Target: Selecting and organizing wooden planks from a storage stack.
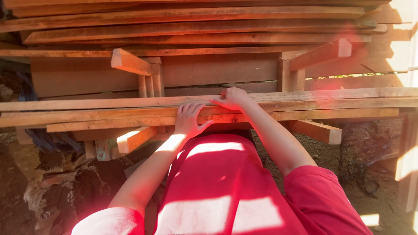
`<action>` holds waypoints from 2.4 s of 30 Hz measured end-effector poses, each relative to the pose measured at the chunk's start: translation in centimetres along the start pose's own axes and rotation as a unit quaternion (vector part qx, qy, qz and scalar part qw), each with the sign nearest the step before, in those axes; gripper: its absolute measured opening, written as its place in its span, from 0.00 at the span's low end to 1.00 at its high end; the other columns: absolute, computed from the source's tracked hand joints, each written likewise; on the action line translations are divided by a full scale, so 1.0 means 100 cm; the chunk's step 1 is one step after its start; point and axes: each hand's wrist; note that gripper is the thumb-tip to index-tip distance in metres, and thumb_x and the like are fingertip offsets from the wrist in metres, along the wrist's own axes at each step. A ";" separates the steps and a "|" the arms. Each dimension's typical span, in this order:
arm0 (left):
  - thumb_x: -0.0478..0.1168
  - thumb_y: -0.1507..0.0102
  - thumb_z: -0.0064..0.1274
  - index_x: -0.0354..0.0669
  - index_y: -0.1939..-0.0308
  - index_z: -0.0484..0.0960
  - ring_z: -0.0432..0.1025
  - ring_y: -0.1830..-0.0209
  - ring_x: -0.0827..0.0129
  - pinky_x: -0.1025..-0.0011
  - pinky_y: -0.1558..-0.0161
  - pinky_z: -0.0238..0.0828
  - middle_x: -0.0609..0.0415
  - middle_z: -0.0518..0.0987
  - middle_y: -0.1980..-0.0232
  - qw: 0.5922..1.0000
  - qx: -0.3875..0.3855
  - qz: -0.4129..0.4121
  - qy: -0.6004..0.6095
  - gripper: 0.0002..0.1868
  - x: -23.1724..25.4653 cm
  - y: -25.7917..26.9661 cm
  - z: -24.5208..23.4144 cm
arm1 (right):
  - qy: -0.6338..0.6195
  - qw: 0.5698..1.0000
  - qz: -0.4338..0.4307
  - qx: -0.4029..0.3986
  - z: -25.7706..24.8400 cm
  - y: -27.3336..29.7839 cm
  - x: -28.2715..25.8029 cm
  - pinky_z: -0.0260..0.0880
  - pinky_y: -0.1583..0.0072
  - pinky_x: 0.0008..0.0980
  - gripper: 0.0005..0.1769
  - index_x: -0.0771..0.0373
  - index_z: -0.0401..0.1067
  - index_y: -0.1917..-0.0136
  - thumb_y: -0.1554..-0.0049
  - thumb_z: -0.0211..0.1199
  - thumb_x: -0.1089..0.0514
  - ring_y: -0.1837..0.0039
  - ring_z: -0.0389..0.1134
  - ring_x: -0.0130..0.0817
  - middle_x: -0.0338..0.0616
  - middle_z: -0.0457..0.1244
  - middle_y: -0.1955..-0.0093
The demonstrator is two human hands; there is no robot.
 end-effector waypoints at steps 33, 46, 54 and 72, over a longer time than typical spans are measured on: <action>0.48 0.36 0.63 0.57 0.42 0.80 0.69 0.37 0.69 0.54 0.31 0.49 0.66 0.80 0.43 0.986 -0.020 -0.112 -0.118 0.19 -0.143 -0.180 -0.044 | 0.121 0.812 -0.166 0.547 -0.065 -0.090 0.113 0.64 0.38 0.40 0.15 0.52 0.77 0.42 0.38 0.65 0.44 0.42 0.66 0.40 0.38 0.65 0.46; 0.49 0.34 0.57 0.52 0.45 0.76 0.76 0.45 0.57 0.53 0.36 0.58 0.54 0.83 0.52 0.986 -0.152 -0.058 -0.025 0.16 -0.139 -0.192 -0.077 | 0.031 0.956 -0.037 0.289 -0.167 -0.001 0.049 0.51 0.28 0.57 0.29 0.58 0.71 0.38 0.38 0.61 0.34 0.39 0.70 0.54 0.49 0.69 0.43; 0.46 0.32 0.56 0.47 0.49 0.73 0.78 0.52 0.51 0.55 0.45 0.66 0.49 0.81 0.56 0.991 -0.134 -0.015 0.009 0.13 -0.077 -0.193 -0.167 | 0.135 0.954 -0.106 0.245 -0.178 -0.008 0.028 0.64 0.37 0.53 0.33 0.56 0.78 0.42 0.41 0.59 0.26 0.50 0.75 0.52 0.47 0.73 0.56; 0.63 0.38 0.58 0.53 0.46 0.81 0.78 0.46 0.51 0.54 0.43 0.71 0.55 0.86 0.48 0.964 -0.221 -0.132 0.069 0.25 0.032 -0.186 -0.284 | 0.097 0.965 -0.034 0.242 -0.217 0.135 -0.020 0.72 0.50 0.51 0.31 0.47 0.81 0.54 0.44 0.59 0.22 0.51 0.73 0.56 0.41 0.72 0.58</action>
Point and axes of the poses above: each hand's wrist, its own y-axis away from the middle knuckle, its own z-axis out of the palm, x = y × z
